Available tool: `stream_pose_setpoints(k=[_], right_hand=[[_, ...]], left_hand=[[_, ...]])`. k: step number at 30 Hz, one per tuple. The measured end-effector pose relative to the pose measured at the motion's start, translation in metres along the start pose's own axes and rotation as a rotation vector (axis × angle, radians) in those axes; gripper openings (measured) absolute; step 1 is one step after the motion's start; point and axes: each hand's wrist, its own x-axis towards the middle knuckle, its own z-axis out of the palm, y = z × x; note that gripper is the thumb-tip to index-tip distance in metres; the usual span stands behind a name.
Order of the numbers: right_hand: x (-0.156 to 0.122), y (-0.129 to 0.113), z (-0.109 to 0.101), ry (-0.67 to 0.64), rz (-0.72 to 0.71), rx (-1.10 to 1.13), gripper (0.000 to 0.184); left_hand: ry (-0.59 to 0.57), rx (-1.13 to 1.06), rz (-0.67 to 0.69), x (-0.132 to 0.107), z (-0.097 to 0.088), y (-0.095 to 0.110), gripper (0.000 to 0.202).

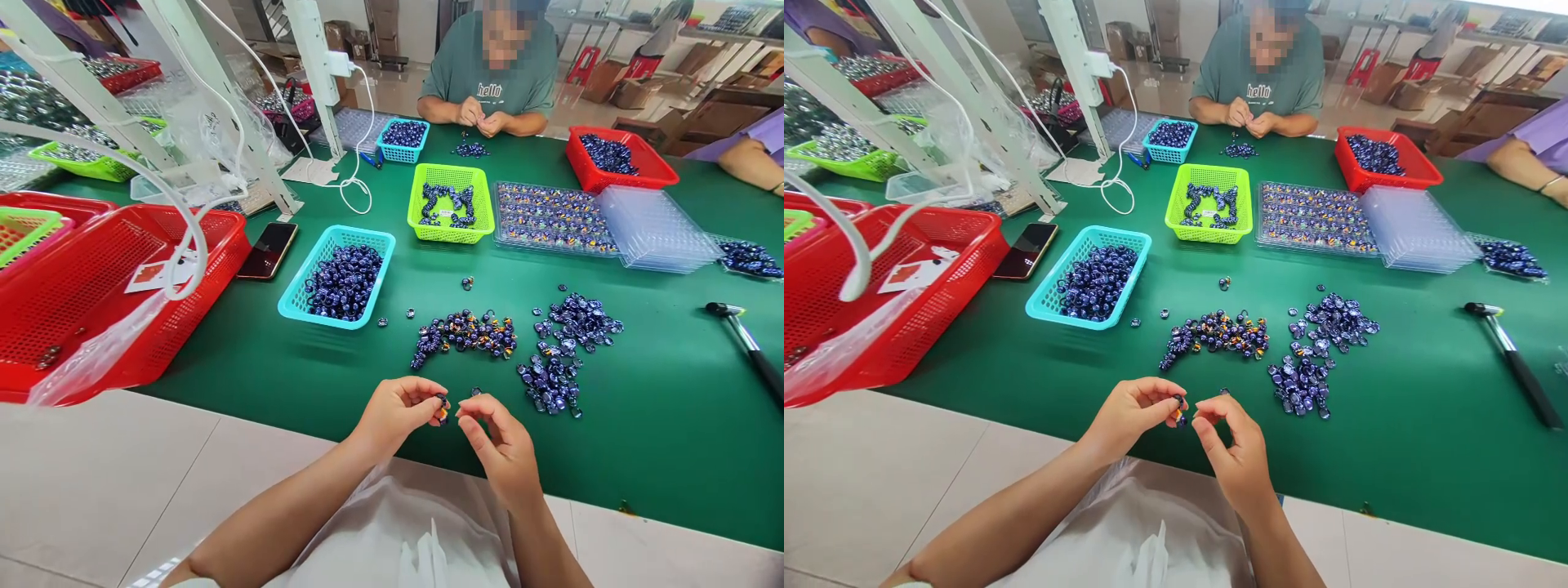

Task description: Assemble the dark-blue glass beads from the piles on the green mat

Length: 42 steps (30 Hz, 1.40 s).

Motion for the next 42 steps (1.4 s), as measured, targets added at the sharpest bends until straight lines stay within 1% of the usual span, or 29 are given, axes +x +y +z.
stream_pose_setpoints(k=[2,6,9,12,15,18,21,24,28,30,33,37,39,42], right_hand=[[-0.001,0.001,0.001,0.003,-0.107,-0.041,0.010],[0.002,0.001,0.004,0.006,-0.303,-0.084,0.026],[0.004,0.001,0.007,0.028,-0.391,-0.136,0.032],[0.005,0.003,0.010,0.056,-0.434,-0.203,0.031],[0.004,0.005,0.012,0.080,-0.422,-0.240,0.027],[0.004,0.006,0.011,0.067,-0.405,-0.234,0.027],[0.005,0.005,0.010,0.049,-0.421,-0.243,0.027],[0.005,0.001,0.009,0.083,-0.360,-0.260,0.020],[0.004,-0.007,0.009,0.135,-0.177,-0.213,0.012],[0.005,-0.009,0.008,0.141,-0.093,-0.170,0.011],[0.006,-0.007,0.006,0.105,0.051,-0.065,0.013],[0.011,-0.003,0.001,0.041,0.238,0.099,0.022],[0.013,-0.004,0.000,0.014,0.274,0.147,0.025],[0.015,-0.005,-0.002,-0.036,0.265,0.167,0.027]], left_hand=[[-0.007,0.006,0.000,0.001,0.001,0.000,0.018],[-0.008,0.030,-0.017,0.002,0.006,0.002,0.010],[0.003,0.042,-0.023,0.001,0.010,0.004,0.008],[0.025,0.046,-0.003,0.001,0.013,0.003,0.010],[0.035,0.047,0.021,0.000,0.015,-0.001,0.015],[0.025,0.070,0.021,0.000,0.015,-0.004,0.017],[-0.003,0.088,0.010,0.000,0.013,-0.003,0.018],[-0.029,0.091,0.014,-0.001,0.011,-0.004,0.022],[-0.015,0.078,0.044,-0.003,0.013,-0.009,0.027],[-0.001,0.080,0.062,-0.004,0.014,-0.012,0.028],[0.026,0.108,0.074,-0.005,0.016,-0.016,0.027],[0.055,0.157,0.100,-0.006,0.016,-0.019,0.022],[0.056,0.168,0.107,-0.006,0.015,-0.019,0.021],[0.025,0.158,0.090,-0.004,0.012,-0.017,0.021]])
